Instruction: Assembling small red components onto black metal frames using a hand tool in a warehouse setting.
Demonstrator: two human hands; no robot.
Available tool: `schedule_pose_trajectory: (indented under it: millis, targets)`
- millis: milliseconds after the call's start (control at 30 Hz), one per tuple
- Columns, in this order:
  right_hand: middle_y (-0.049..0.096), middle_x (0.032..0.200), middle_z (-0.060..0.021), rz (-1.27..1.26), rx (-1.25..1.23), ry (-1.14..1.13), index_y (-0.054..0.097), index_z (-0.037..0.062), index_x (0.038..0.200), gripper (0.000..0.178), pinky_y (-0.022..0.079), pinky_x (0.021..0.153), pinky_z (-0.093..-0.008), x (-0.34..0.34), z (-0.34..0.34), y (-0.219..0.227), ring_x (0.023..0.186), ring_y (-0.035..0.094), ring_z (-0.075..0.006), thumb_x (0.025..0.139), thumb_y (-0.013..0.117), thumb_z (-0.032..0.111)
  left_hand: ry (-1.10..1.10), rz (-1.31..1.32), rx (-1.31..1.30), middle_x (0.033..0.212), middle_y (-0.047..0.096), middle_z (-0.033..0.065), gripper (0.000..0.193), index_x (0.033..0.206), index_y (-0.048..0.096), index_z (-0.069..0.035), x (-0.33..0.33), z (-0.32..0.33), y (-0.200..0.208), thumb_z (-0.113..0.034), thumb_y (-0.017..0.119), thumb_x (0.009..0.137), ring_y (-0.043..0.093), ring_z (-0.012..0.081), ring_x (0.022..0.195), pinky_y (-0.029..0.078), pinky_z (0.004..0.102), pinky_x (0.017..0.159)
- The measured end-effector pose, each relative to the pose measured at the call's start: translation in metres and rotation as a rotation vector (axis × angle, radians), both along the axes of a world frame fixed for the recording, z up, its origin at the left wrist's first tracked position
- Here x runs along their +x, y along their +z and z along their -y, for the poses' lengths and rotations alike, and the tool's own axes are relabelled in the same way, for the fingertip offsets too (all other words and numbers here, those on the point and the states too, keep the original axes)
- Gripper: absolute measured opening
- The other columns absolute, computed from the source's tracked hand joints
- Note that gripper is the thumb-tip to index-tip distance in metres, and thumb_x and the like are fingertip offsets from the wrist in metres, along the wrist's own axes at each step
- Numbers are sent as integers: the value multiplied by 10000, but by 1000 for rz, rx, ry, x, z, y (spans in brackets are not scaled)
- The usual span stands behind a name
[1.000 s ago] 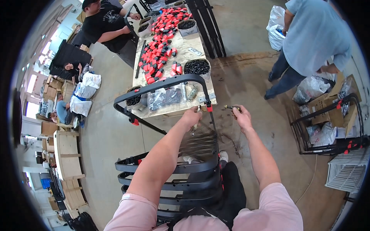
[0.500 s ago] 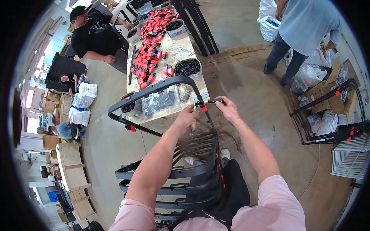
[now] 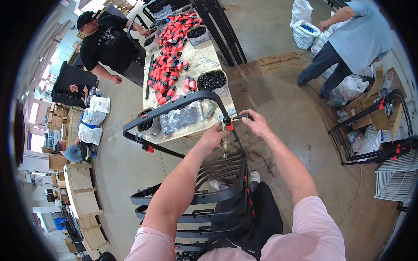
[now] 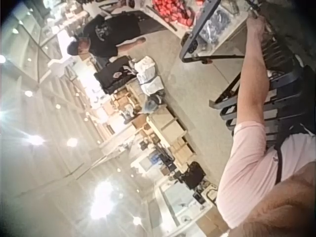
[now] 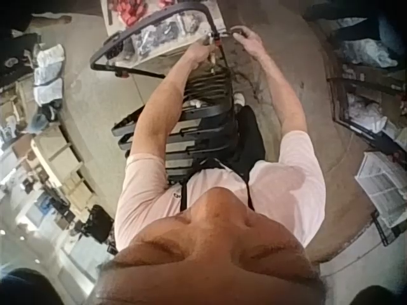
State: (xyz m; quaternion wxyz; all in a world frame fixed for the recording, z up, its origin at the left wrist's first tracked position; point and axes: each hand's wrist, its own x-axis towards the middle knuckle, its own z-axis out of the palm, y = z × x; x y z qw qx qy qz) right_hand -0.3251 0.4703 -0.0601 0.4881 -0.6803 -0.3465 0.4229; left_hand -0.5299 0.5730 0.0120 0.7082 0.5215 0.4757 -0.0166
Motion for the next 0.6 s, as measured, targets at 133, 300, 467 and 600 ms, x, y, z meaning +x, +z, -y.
schedule_pose_trajectory:
  millis: [133,300,467,600]
  targets:
    - [613,935,27,-60,81,25,688,109,1204,234,450,793,-276,8,-1,-4,878,514,-96,982,672,184,-50,4,-20,1227,628,89,685,1630,262,-147,1,-5,-4,-105,576,1024,671,200,867,558,377,715]
    - [611,967,35,-70,46,88,676,97,1230,245,454,811,-269,12,-4,9,896,528,-89,998,654,172,-56,20,-10,1236,624,89,710,1637,252,-153,-1,-7,-6,-80,581,1013,673,206,878,566,385,727]
    - [530,830,41,0,26,82,699,122,1196,245,427,738,-284,14,-3,13,810,484,-96,964,679,200,-74,-10,13,1241,622,88,714,1639,249,-154,1,-6,-2,-71,582,1013,678,211,872,568,369,710]
    - [533,834,37,26,12,101,697,122,1202,252,428,742,-284,15,-1,10,811,485,-96,963,678,198,-39,-16,-49,1222,623,90,730,1639,242,-141,3,-8,-4,-52,591,1004,685,212,855,574,360,679]
